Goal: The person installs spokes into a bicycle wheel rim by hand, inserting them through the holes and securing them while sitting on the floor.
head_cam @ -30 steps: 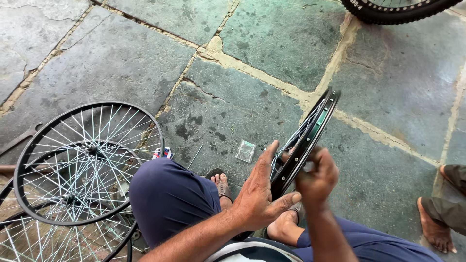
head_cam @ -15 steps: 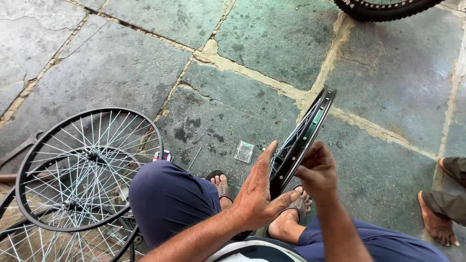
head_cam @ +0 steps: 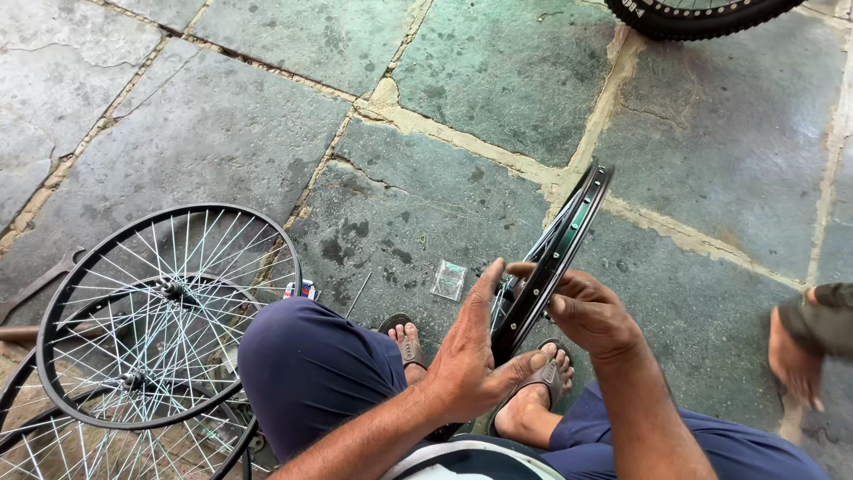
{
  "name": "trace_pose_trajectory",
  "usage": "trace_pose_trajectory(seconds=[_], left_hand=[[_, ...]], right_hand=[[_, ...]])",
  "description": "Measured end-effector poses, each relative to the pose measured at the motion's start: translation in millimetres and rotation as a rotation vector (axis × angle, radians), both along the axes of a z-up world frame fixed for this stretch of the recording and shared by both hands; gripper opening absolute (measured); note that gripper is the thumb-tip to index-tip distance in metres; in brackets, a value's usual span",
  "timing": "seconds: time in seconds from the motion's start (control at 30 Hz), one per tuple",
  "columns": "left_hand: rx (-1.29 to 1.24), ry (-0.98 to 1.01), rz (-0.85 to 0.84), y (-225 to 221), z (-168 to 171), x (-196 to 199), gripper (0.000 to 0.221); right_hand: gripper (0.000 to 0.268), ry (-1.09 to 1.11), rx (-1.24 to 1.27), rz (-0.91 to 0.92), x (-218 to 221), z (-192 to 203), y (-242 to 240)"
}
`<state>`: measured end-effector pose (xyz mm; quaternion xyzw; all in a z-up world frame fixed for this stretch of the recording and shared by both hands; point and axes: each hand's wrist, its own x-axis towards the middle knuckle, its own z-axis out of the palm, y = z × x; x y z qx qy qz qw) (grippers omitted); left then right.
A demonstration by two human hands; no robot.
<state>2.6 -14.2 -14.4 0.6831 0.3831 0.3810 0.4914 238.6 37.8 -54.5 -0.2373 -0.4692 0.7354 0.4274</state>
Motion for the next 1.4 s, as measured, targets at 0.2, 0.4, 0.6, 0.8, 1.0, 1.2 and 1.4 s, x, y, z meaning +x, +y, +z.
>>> trace_pose_trajectory(seconds=[0.2, 0.4, 0.6, 0.8, 1.0, 1.2, 1.4], left_hand=[[0.037, -0.004, -0.002, -6, -14, -6, 0.103], [0.121, -0.122, -0.061, -33, -34, -18, 0.075], [-0.202, -0.039, -0.072, -6, -12, -10, 0.073], [-0.097, 0.014, -0.067, 12, 15, -5, 0.081], [0.036, -0.007, -0.047, 8, 2, 0, 0.092], [0.038, 0.036, -0.017, 3, -6, -5, 0.106], [-0.028, 0.004, -0.005, -1, -15, -6, 0.111]], right_hand=[[0.038, -0.029, -0.012, -0.152, -1, -28, -5], [0.027, 0.072, -0.015, -0.238, 18, -75, 14], [0.014, 0.260, -0.063, -0.562, 8, -65, 20], [0.022, 0.073, 0.244, -0.785, -8, -35, -24], [0.024, -0.029, 0.138, -0.697, -26, -45, -49], [0.029, 0.146, 0.032, -0.512, -42, -32, -34], [0.024, -0.637, 0.252, -0.810, -54, -9, -43]])
